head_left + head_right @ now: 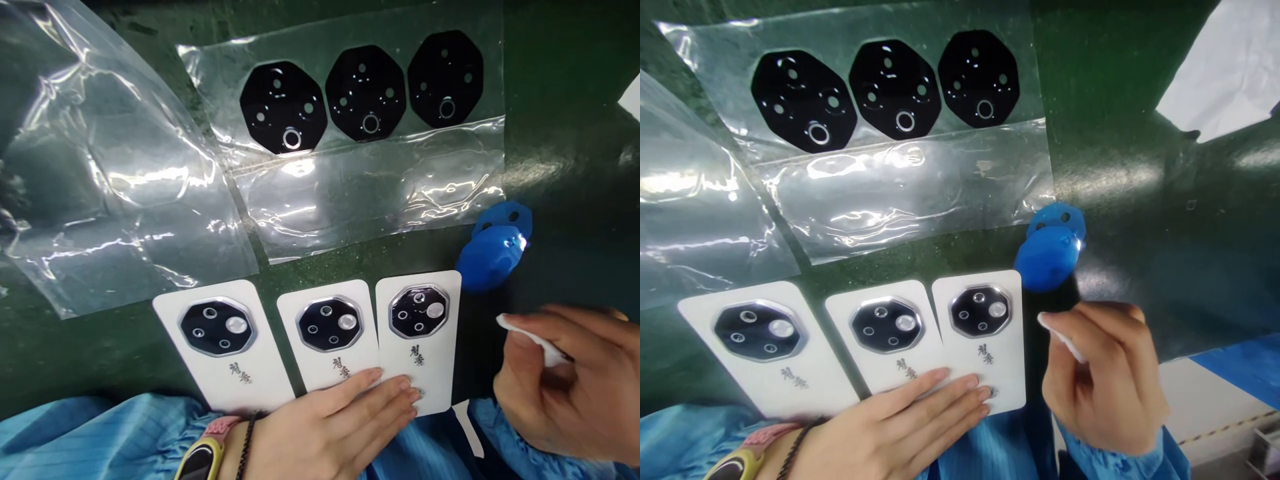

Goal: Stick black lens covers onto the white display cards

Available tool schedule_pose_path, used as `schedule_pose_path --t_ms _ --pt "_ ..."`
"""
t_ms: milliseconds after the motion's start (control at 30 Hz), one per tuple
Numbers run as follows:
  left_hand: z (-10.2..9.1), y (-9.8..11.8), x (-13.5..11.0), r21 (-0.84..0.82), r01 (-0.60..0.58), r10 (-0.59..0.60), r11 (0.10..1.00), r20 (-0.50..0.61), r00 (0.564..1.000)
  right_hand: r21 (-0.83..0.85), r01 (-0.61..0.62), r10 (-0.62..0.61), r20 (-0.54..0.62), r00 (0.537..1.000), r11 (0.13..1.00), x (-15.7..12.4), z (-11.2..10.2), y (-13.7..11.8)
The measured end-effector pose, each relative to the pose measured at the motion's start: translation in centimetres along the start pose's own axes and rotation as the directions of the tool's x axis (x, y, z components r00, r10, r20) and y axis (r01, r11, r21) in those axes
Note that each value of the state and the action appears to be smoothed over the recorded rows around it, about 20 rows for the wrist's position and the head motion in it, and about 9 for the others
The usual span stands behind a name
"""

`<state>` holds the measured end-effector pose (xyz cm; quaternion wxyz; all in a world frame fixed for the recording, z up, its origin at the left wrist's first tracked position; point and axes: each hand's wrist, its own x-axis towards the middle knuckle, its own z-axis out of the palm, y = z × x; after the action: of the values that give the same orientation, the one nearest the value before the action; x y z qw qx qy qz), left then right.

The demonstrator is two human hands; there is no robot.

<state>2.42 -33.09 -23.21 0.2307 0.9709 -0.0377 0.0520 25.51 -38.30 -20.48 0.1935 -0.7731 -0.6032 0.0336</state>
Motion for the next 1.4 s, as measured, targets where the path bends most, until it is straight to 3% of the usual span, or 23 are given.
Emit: schedule_pose_path --t_ms 100,300,1067,1400 --pt "0.0 0.1 0.1 0.003 0.032 -0.032 0.999 0.007 0.999 -0.034 -0.075 0.070 -0.138 0.988 0.997 0.0 0.4 0.6" --pt "0.0 0.2 0.1 0.003 0.024 -0.024 1.000 0.034 0.999 -0.092 -0.141 0.116 -0.239 0.964 0.986 0.0 1.0 2.0" --pt "0.0 0.5 0.3 0.027 0.005 -0.006 1.000 0.018 1.000 -0.061 -0.098 0.070 -0.361 0.930 0.993 -0.2 2.0 2.1" --pt "-0.1 0.6 0.4 0.017 -0.018 0.019 1.000 -0.047 0.999 -0.092 -0.067 0.033 -0.331 0.943 0.993 -0.4 1.5 1.7"
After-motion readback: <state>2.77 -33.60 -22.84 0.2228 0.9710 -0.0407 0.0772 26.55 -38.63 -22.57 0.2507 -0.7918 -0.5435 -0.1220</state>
